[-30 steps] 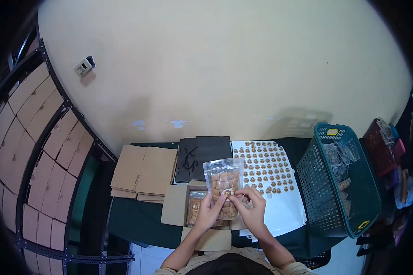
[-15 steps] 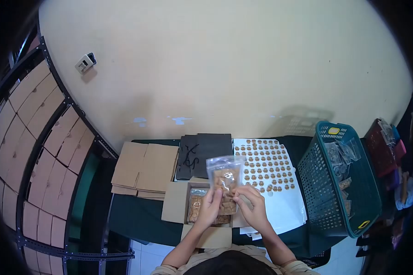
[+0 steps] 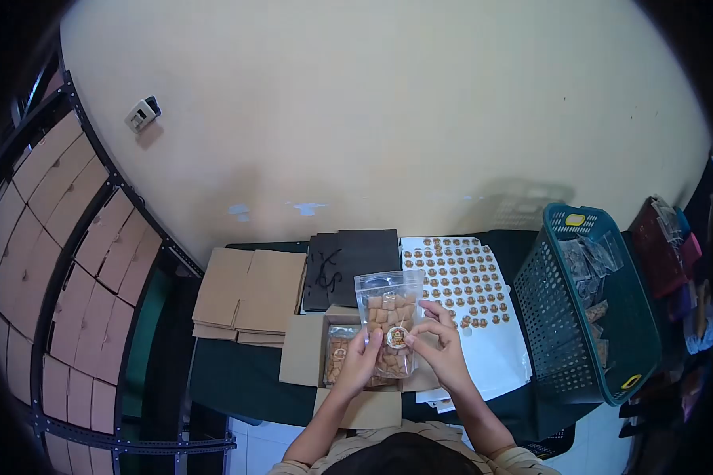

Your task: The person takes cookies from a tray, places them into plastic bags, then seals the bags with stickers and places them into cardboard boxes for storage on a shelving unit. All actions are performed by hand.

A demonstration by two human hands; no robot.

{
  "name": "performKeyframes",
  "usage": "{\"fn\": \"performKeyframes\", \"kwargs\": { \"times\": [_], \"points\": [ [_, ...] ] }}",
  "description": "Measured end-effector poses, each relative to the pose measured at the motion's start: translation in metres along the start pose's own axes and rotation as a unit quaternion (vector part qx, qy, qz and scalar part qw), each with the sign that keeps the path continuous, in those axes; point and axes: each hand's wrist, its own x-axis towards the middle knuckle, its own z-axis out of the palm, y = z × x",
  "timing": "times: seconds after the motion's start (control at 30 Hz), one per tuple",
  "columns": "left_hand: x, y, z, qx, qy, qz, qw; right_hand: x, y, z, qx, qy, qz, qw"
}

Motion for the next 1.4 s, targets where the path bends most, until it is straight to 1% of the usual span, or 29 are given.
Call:
{"fn": "performKeyframes", "kwargs": {
  "times": [0.17, 0.23, 0.27, 0.33, 0.47, 0.57, 0.63, 0.67, 0.73, 0.83, 0.87, 0.93, 1.07, 1.13, 1.17, 1.23, 1.27, 1.33, 1.37, 1.4],
  "points": [
    [-0.003, 0.003, 0.007, -0.031, 0.000, 0.003, 1.000, 0.002, -0.001, -0.003, -0.011, -0.012, 0.001, 1.000],
    [-0.005, 0.008, 0.009, -0.042, -0.016, 0.011, 0.999, 0.003, -0.001, -0.004, 0.008, -0.011, 0.006, 1.000],
    [-0.006, 0.011, 0.010, -0.042, -0.015, 0.012, 0.999, 0.003, -0.002, -0.004, 0.008, -0.012, 0.005, 1.000],
    [-0.007, 0.017, 0.010, -0.026, -0.046, 0.005, 0.999, 0.002, -0.003, -0.003, 0.026, -0.012, 0.016, 0.999],
    [-0.007, 0.015, 0.010, -0.028, -0.047, 0.024, 0.998, 0.003, 0.002, -0.001, 0.043, -0.014, 0.018, 0.999],
    [-0.008, 0.021, 0.010, -0.011, -0.043, 0.018, 0.999, 0.004, 0.004, 0.000, 0.034, -0.018, 0.009, 0.999],
    [-0.008, 0.025, 0.009, 0.026, -0.029, -0.032, 0.999, 0.004, 0.003, 0.001, 0.041, -0.013, 0.011, 0.999],
    [-0.008, 0.023, 0.010, 0.026, -0.028, -0.034, 0.999, 0.004, 0.003, 0.002, 0.042, -0.013, 0.012, 0.999],
    [-0.005, 0.017, 0.010, -0.027, -0.031, 0.018, 0.999, 0.003, 0.004, 0.003, 0.012, -0.004, -0.004, 1.000],
    [-0.002, 0.008, 0.004, -0.009, -0.032, 0.030, 0.999, 0.003, 0.002, 0.004, -0.019, 0.008, -0.023, 1.000],
    [-0.002, 0.009, 0.004, -0.009, -0.033, 0.031, 0.999, 0.003, 0.002, 0.004, -0.020, 0.009, -0.024, 0.999],
    [-0.002, 0.009, 0.005, -0.018, -0.022, 0.023, 0.999, 0.003, 0.002, 0.005, -0.064, 0.028, -0.041, 0.997],
    [-0.003, 0.009, -0.001, -0.014, -0.024, -0.001, 1.000, 0.002, 0.006, 0.013, -0.073, 0.049, -0.056, 0.995],
    [-0.001, 0.003, -0.006, 0.025, -0.017, -0.013, 0.999, 0.001, 0.012, 0.018, -0.116, 0.079, -0.090, 0.986],
    [-0.001, 0.002, -0.006, 0.025, -0.017, -0.013, 0.999, 0.000, 0.015, 0.019, -0.116, 0.079, -0.089, 0.986],
    [-0.001, 0.000, -0.005, 0.020, -0.023, 0.034, 0.999, -0.002, 0.020, 0.023, -0.060, 0.059, -0.080, 0.993],
    [-0.002, 0.000, -0.005, 0.020, -0.023, 0.033, 0.999, -0.004, 0.021, 0.025, -0.060, 0.059, -0.079, 0.993],
    [-0.003, 0.003, -0.004, -0.011, -0.016, 0.018, 1.000, -0.004, 0.022, 0.031, 0.106, 0.074, -0.017, 0.991],
    [-0.004, 0.005, -0.004, -0.041, -0.020, 0.013, 0.999, -0.003, 0.020, 0.033, 0.137, 0.082, -0.014, 0.987],
    [-0.005, 0.006, -0.004, -0.042, -0.020, 0.014, 0.999, -0.003, 0.018, 0.033, 0.137, 0.081, -0.015, 0.987]
  ]
}}
